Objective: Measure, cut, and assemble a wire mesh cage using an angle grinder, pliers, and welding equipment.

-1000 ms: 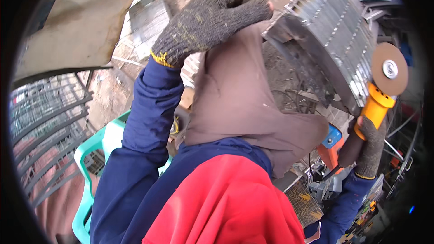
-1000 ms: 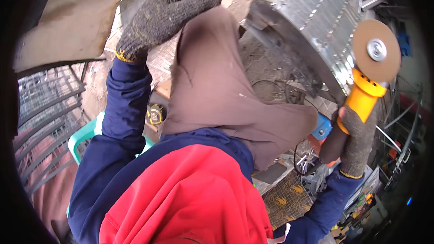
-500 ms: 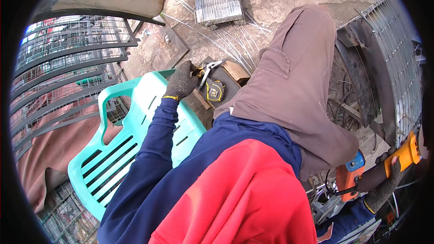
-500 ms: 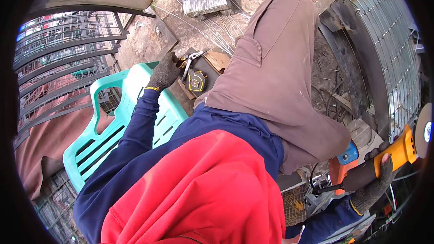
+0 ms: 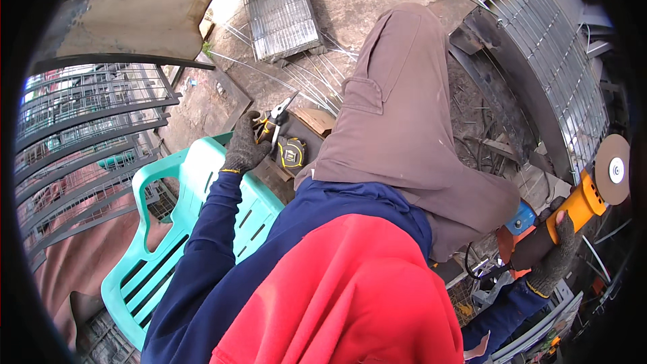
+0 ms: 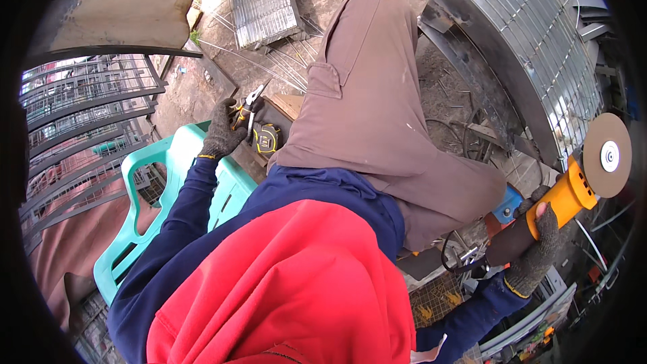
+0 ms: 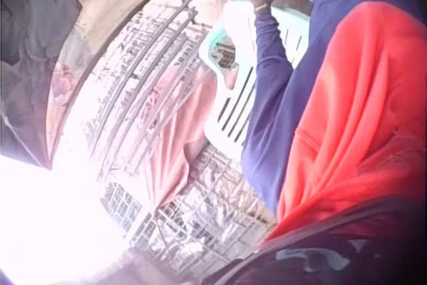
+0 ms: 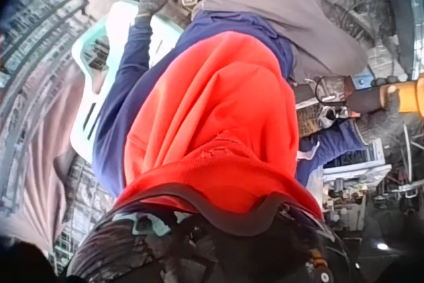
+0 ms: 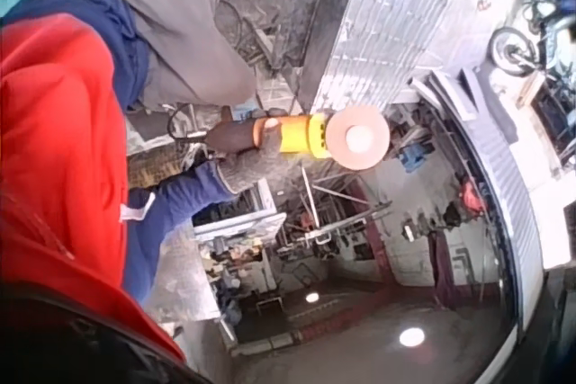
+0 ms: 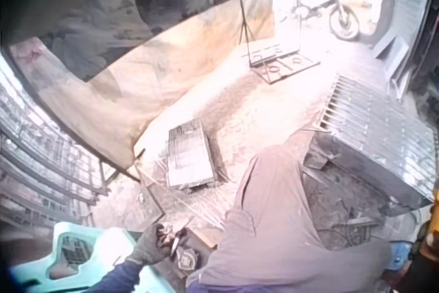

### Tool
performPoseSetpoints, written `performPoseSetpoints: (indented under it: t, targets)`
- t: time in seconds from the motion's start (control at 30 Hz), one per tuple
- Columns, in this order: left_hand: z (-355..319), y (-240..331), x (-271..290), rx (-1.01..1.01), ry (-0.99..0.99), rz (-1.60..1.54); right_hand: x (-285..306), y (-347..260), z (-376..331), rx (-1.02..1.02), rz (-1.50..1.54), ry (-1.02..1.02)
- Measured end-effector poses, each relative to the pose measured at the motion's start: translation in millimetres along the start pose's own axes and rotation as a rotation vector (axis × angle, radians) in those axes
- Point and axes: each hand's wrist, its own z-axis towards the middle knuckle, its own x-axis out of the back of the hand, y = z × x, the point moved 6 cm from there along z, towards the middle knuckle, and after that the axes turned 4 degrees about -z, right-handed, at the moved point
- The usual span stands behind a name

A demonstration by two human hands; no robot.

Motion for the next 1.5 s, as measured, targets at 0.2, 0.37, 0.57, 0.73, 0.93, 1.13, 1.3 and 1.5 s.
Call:
performPoseSetpoints:
  t: [0.2, 0.37, 0.57, 0.73, 0.93, 1.13, 1.3, 1.5]
  targets:
    - [16, -13, 1, 0.260, -0.054, -0.567, 28, 20, 13, -0.034, 0.069, -0.070]
    - [22, -10, -6, 0.267, -0.113, -0.654, 26, 17, 7, -0.013, 0.067, -0.063]
    - [28, 47, 7, 0.244, -0.322, -1.171, 7, -5, -11, 0.005, 0.001, 0.026]
    - [18, 247, 38, -0.041, -0.371, -0.890, 20, 16, -6, -0.004, 0.060, 0.011]
    - [23, 326, -63, -0.112, -0.631, -1.073, 13, 21, -11, -0.009, 0.175, -0.009]
    - [24, 339, -97, -0.110, -0.609, -1.038, 15, 29, -16, 0.001, 0.086, 0.049]
    - [22, 345, -96, -0.123, -0.581, -0.954, 22, 36, -15, 0.012, 0.038, 0.032]
    - [25, 341, -101, -0.165, -0.632, -1.052, 23, 42, -14, -0.016, 0.084, 0.041]
